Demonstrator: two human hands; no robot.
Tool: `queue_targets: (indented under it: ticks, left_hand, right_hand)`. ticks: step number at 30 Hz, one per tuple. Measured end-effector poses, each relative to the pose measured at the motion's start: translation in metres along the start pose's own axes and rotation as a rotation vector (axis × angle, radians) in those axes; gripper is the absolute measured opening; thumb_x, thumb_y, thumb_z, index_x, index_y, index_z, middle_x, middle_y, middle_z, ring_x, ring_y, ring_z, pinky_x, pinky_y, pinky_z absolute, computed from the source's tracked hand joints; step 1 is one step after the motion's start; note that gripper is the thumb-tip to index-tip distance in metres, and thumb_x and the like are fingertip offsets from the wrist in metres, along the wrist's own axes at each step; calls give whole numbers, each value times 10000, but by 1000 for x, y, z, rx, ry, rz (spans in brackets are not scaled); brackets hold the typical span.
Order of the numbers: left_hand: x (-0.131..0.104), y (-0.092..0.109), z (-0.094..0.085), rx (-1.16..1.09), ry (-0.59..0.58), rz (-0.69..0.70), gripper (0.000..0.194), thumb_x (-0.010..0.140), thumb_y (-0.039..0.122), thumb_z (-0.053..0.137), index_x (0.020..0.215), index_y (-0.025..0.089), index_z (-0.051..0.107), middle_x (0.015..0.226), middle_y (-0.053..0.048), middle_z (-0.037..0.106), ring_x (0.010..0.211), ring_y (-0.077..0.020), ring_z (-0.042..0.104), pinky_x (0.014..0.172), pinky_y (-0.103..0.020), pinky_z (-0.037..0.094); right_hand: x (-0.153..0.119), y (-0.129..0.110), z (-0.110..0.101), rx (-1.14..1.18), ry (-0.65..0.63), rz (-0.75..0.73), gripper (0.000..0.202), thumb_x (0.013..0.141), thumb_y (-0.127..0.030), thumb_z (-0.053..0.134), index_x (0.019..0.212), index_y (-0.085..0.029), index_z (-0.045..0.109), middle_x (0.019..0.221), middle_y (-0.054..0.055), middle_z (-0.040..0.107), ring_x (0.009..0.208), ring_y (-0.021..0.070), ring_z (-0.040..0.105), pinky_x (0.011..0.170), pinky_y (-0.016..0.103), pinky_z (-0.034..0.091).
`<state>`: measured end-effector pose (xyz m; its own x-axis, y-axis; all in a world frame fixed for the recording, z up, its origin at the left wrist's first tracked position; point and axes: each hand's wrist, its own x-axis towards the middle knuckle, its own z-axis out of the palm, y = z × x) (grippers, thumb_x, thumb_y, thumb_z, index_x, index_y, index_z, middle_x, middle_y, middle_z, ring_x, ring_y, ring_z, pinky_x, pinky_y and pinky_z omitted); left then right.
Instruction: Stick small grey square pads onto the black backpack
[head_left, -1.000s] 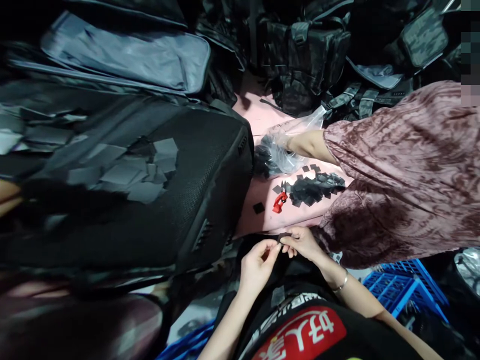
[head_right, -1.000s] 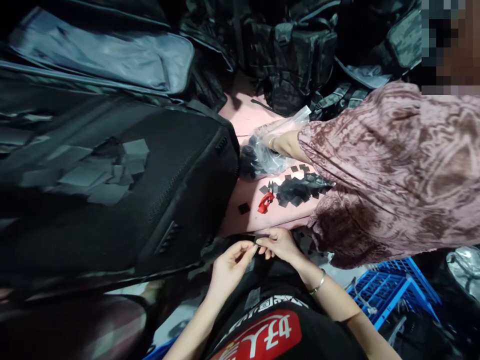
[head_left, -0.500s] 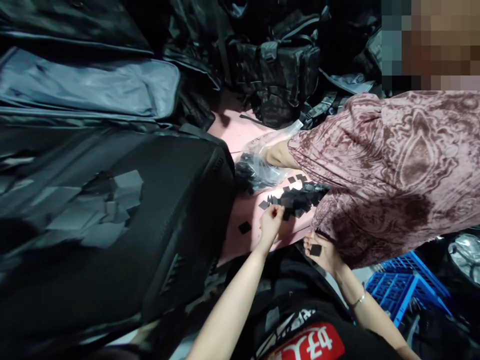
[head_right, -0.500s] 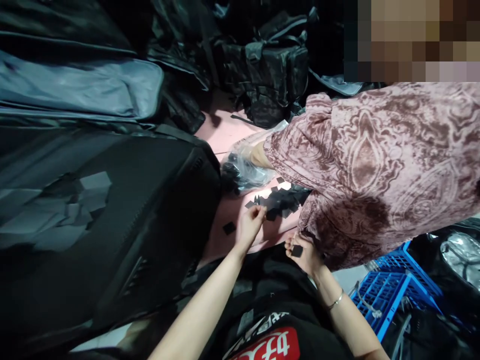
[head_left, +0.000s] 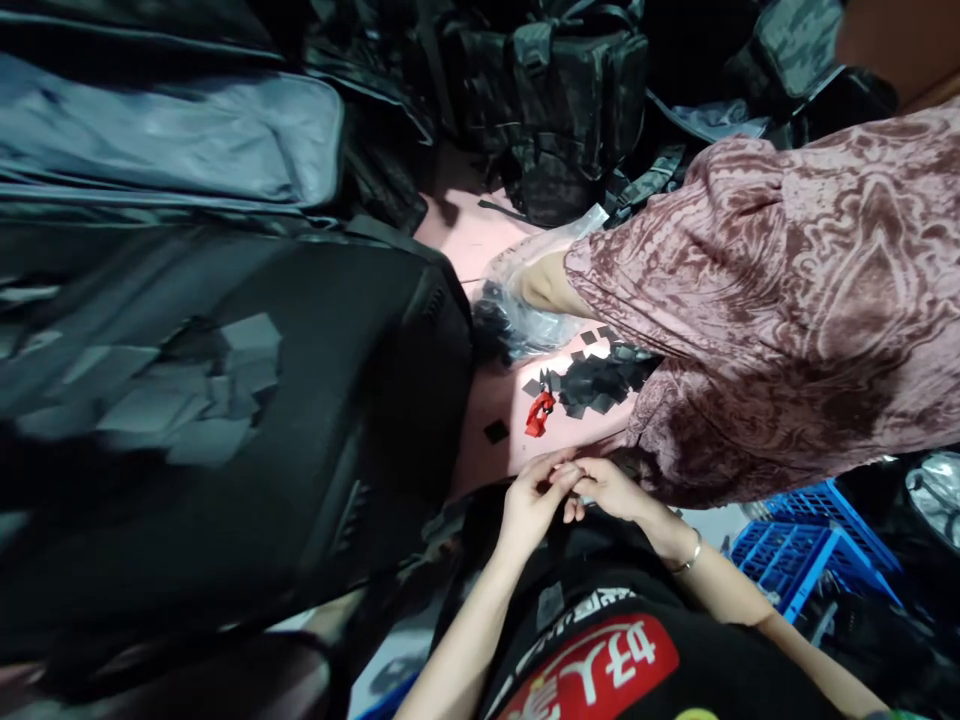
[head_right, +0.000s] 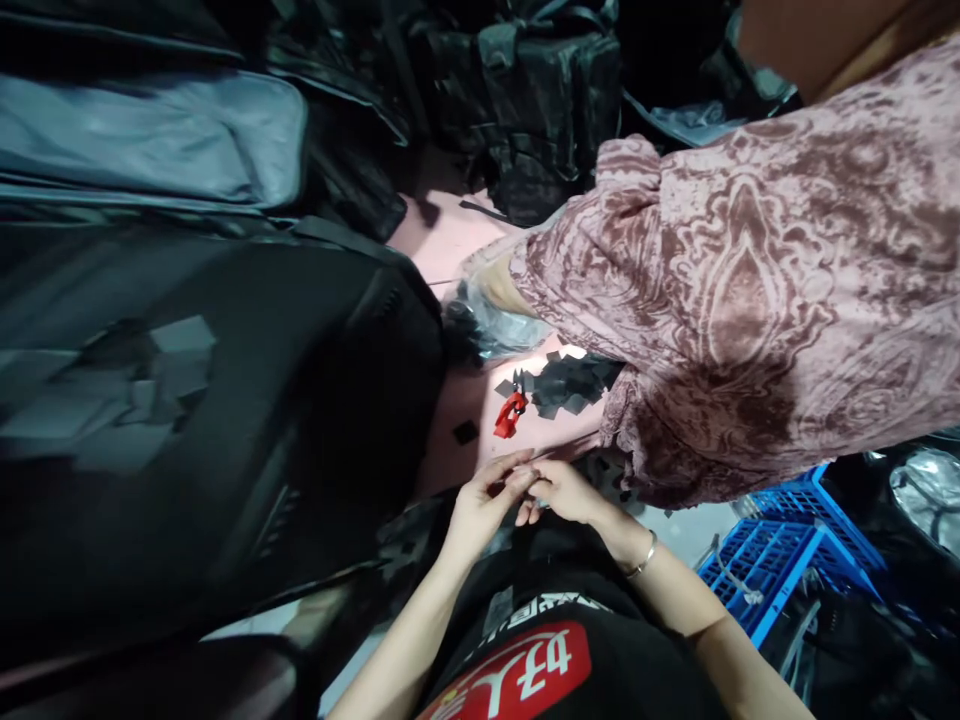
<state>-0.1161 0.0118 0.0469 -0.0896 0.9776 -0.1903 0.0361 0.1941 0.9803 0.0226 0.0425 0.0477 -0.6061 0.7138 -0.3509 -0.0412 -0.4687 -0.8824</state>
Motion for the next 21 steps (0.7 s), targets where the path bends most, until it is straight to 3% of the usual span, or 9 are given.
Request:
queue_targets:
  ticks: [2,4,7,13,18,21]
  left_hand:
    - [-4,0,-6,-3,82,-25,245,682,380,671,802,171,710,858,-75,683,756,-203,631,668,-297,514]
    - [-6,0,-13,-100,245,-54,230,691,388,659,721,160,668,751,-54,665,671,-174,610,611,-276,503]
    - [-12,2,-22,-321,365,-94,271,693,402,662,763,146,609,716,-32,640,580,-127,567,569,-254,480]
    - [-35,17,-31,-468,149,-210,281,677,339,694,860,129,657,620,20,531,511,-70,431,496,-197,374]
    - [-47,17,-30,-514,112,-271,252,666,320,693,824,125,678,598,16,507,521,-79,412,515,-216,363]
    - [-48,14,-31,-527,119,-294,259,650,324,710,810,123,679,592,16,500,511,-74,400,505,-214,348]
  right_hand:
    - [2,-2,7,-28,-89,54,349,761,-368,647,987,-108,593,633,24,647,463,92,573,485,208,455]
    - [2,-3,10,-4,-108,101,385,762,-388,646,1021,-111,580,692,47,665,482,97,589,483,206,454]
    - [1,-3,8,-18,-1,95,392,755,-432,640,969,-107,595,709,64,673,456,91,580,448,192,433]
    - [8,0,-6,-133,268,-36,368,759,-488,598,687,-128,572,455,-25,534,334,65,450,352,170,327]
    - [51,-16,-42,-87,591,-76,429,771,-549,539,602,-164,454,418,-62,409,337,32,320,341,162,228]
    - [70,-30,-66,-117,643,-83,356,772,-488,567,665,-164,467,459,-61,429,375,36,349,370,158,261]
